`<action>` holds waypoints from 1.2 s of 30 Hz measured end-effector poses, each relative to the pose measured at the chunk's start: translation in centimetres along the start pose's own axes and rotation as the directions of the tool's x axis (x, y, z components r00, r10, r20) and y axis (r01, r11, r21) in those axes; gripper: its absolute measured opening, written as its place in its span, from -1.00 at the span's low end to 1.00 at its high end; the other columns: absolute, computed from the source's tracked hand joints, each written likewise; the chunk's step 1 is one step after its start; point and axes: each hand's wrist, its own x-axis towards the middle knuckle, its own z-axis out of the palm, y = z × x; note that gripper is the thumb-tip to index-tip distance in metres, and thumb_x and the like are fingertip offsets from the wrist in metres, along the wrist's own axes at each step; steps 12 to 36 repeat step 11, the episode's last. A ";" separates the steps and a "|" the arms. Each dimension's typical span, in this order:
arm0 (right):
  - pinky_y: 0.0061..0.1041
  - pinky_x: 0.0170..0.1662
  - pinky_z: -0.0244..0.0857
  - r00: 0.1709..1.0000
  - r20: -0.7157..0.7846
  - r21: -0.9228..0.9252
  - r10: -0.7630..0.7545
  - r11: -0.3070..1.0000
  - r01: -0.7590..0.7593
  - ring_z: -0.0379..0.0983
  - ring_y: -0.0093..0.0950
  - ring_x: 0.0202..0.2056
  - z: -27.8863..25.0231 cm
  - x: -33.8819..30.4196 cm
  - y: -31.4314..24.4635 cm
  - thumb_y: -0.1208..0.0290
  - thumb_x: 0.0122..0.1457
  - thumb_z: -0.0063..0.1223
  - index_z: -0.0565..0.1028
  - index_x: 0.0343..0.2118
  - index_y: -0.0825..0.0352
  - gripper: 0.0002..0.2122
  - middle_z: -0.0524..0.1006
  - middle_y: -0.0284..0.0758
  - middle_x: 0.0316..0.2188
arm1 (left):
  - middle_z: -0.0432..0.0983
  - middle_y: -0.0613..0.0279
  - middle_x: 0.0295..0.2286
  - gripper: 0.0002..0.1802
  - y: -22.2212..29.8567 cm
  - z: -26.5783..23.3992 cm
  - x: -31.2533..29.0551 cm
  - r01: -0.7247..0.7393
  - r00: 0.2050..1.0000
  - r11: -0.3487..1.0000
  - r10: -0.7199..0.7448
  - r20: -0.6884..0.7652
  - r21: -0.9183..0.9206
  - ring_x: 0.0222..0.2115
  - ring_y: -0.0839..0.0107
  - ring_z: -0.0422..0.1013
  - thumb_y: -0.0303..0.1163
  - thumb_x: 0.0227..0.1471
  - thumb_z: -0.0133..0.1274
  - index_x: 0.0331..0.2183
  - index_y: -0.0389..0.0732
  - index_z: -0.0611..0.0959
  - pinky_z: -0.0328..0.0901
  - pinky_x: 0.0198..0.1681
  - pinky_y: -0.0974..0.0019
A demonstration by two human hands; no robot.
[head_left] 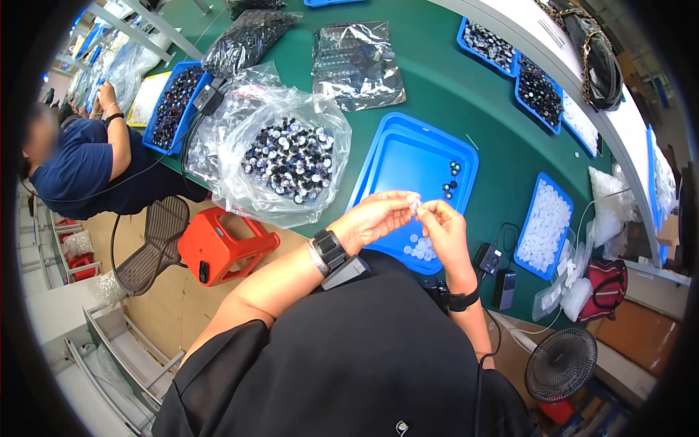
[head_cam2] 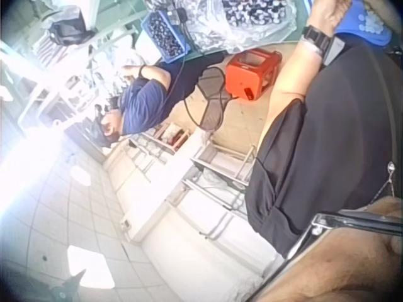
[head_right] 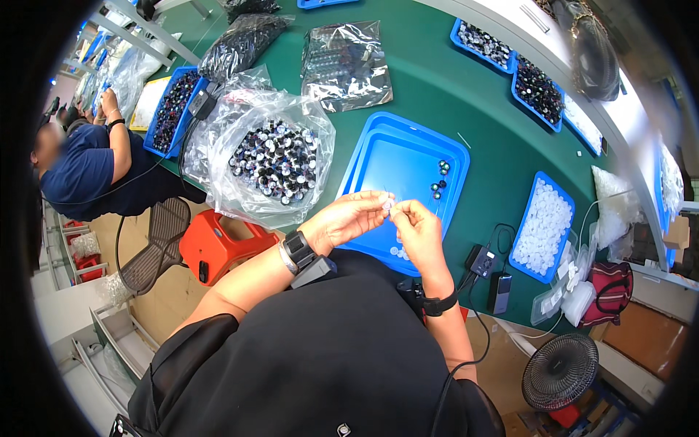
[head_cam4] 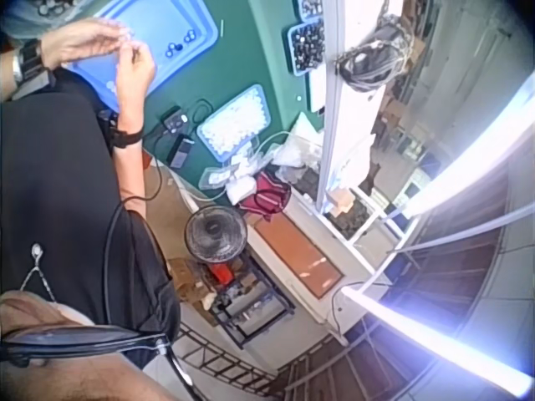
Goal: The person assembles small black and white components by hand at a green workbench. They pick up a white piece and a black piece, press them together, and place the assembled unit into a blue tray. The process is repeated continuously with items sourced from plastic bags and trays.
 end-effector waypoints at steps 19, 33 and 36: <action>-0.72 -0.52 0.19 0.992 0.100 0.056 0.081 0.995 -0.087 0.27 -0.73 -0.58 -1.1 0.4 0.9 0.49 0.10 -0.03 0.47 -0.44 0.35 -0.92 0.46 -0.42 -0.55 | 0.50 0.25 -0.37 -0.81 -0.1 -0.1 -0.1 0.011 1.000 1.000 -0.011 0.006 0.005 -0.34 0.53 0.44 -0.43 0.08 0.04 -0.25 -0.29 0.56 0.35 -0.27 0.50; -0.72 -0.52 0.19 0.992 0.100 0.056 0.081 0.995 -0.087 0.27 -0.73 -0.58 -1.1 0.4 0.9 0.49 0.10 -0.03 0.47 -0.44 0.35 -0.92 0.46 -0.42 -0.55 | 0.50 0.25 -0.37 -0.81 -0.1 -0.1 -0.1 0.011 1.000 1.000 -0.011 0.006 0.005 -0.34 0.53 0.44 -0.43 0.08 0.04 -0.25 -0.29 0.56 0.35 -0.27 0.50; -0.72 -0.52 0.19 0.992 0.100 0.056 0.081 0.995 -0.087 0.27 -0.73 -0.58 -1.1 0.4 0.9 0.49 0.10 -0.03 0.47 -0.44 0.35 -0.92 0.46 -0.42 -0.55 | 0.50 0.25 -0.37 -0.81 -0.1 -0.1 -0.1 0.011 1.000 1.000 -0.011 0.006 0.005 -0.34 0.53 0.44 -0.43 0.08 0.04 -0.25 -0.29 0.56 0.35 -0.27 0.50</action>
